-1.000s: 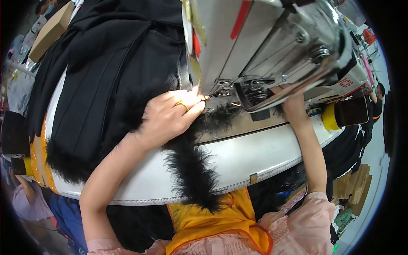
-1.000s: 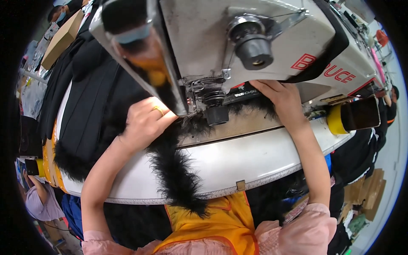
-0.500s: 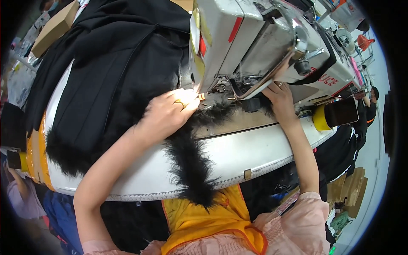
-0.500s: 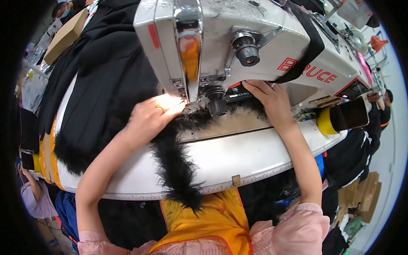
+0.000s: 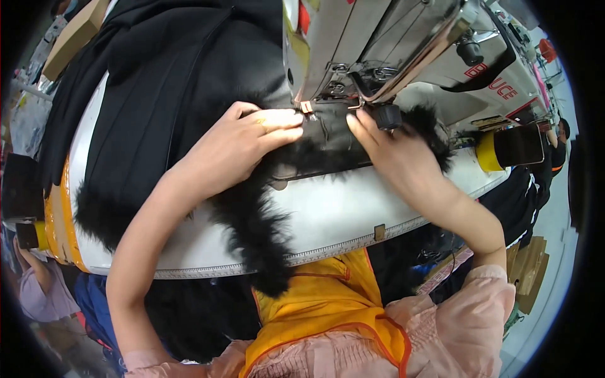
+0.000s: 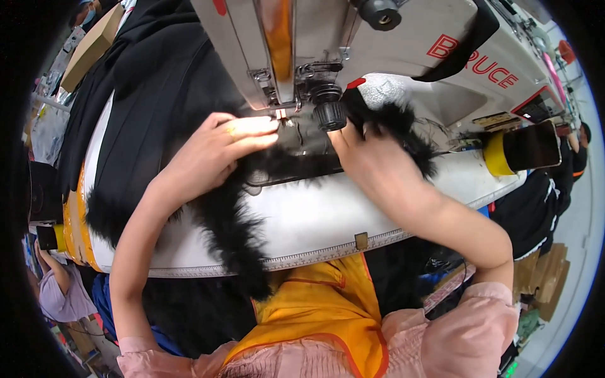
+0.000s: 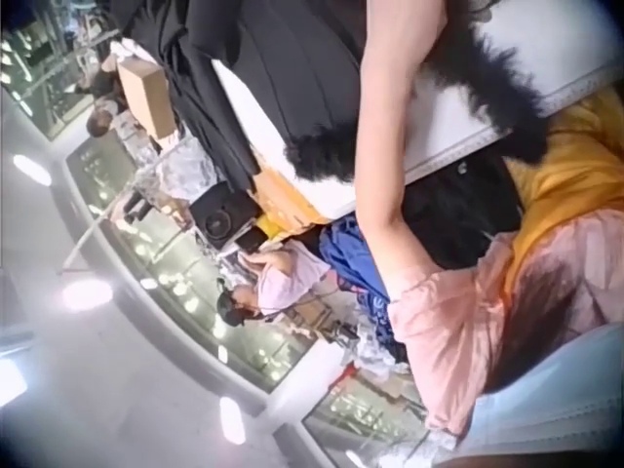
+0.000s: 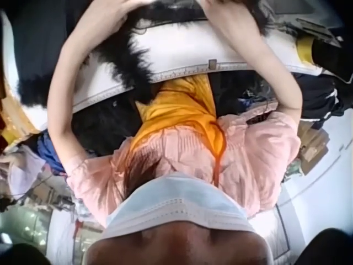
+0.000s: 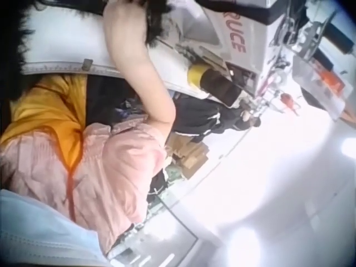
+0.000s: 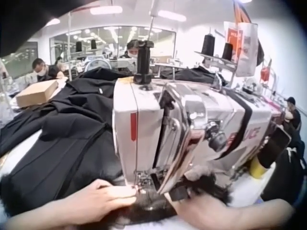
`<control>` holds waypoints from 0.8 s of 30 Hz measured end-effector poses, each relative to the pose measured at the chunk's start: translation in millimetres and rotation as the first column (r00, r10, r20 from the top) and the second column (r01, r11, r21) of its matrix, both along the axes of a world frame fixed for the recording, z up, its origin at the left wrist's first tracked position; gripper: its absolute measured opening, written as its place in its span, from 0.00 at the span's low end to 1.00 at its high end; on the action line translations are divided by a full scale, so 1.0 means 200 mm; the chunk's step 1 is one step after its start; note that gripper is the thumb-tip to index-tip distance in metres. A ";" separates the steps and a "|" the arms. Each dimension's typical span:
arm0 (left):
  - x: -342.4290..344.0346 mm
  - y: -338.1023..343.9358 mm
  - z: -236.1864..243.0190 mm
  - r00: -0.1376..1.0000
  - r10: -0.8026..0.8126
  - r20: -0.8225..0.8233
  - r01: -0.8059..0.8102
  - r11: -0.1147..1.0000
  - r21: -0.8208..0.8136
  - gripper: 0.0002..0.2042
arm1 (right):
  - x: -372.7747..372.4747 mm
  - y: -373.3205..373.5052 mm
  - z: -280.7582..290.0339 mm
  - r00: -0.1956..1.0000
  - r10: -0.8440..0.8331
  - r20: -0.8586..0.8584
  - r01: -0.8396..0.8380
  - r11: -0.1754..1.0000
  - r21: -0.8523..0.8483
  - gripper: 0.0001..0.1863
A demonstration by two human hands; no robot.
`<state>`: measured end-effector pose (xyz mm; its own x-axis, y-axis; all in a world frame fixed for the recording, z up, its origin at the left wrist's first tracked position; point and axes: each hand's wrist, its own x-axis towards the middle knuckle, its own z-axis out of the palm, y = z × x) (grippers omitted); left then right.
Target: Sewing black faux fur trim onto a black garment using an industrial sewing machine.
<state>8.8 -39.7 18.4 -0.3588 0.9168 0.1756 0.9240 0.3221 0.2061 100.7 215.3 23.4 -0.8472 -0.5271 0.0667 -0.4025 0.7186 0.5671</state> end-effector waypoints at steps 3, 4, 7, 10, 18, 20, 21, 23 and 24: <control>-0.02 -0.01 0.01 0.996 -0.090 0.018 0.090 0.996 -0.006 0.21 | 0.00 -0.04 0.08 0.992 -0.036 0.120 0.040 0.999 -0.031 0.28; -0.03 0.00 0.03 0.994 -0.110 0.023 0.110 0.994 -0.005 0.20 | -0.02 -0.05 0.07 0.993 -0.042 0.114 0.045 0.999 -0.028 0.28; 0.13 0.05 0.09 0.974 0.066 -0.216 -0.084 0.994 -0.073 0.17 | -0.07 -0.05 -0.03 0.978 0.209 -0.015 -0.208 0.956 -0.208 0.27; 0.24 0.18 0.03 0.883 0.140 -0.448 -0.154 0.988 0.006 0.15 | -0.13 -0.02 -0.09 0.959 0.254 0.128 -0.187 0.902 -0.388 0.28; 0.18 0.13 -0.07 0.955 0.192 -0.225 -0.159 0.975 0.155 0.13 | -0.15 -0.02 -0.11 0.950 0.254 0.183 -0.111 0.819 -0.563 0.38; 0.18 0.19 -0.03 0.940 0.242 -0.242 -0.196 0.960 0.198 0.15 | -0.21 0.07 -0.12 0.907 0.374 0.195 -0.130 0.687 -0.715 0.34; 0.18 0.21 -0.03 0.937 0.251 -0.244 -0.206 0.959 0.193 0.15 | -0.23 0.07 -0.10 0.877 0.285 0.388 0.172 0.567 -0.805 0.29; 0.16 0.25 -0.07 0.902 0.337 -0.271 -0.270 0.928 0.255 0.14 | -0.23 0.06 -0.02 0.888 0.424 0.179 -0.003 0.394 -0.919 0.20; 0.14 0.27 -0.09 0.903 0.304 -0.304 -0.225 0.937 0.268 0.12 | -0.24 0.08 -0.03 0.887 0.424 0.181 -0.002 0.396 -0.918 0.20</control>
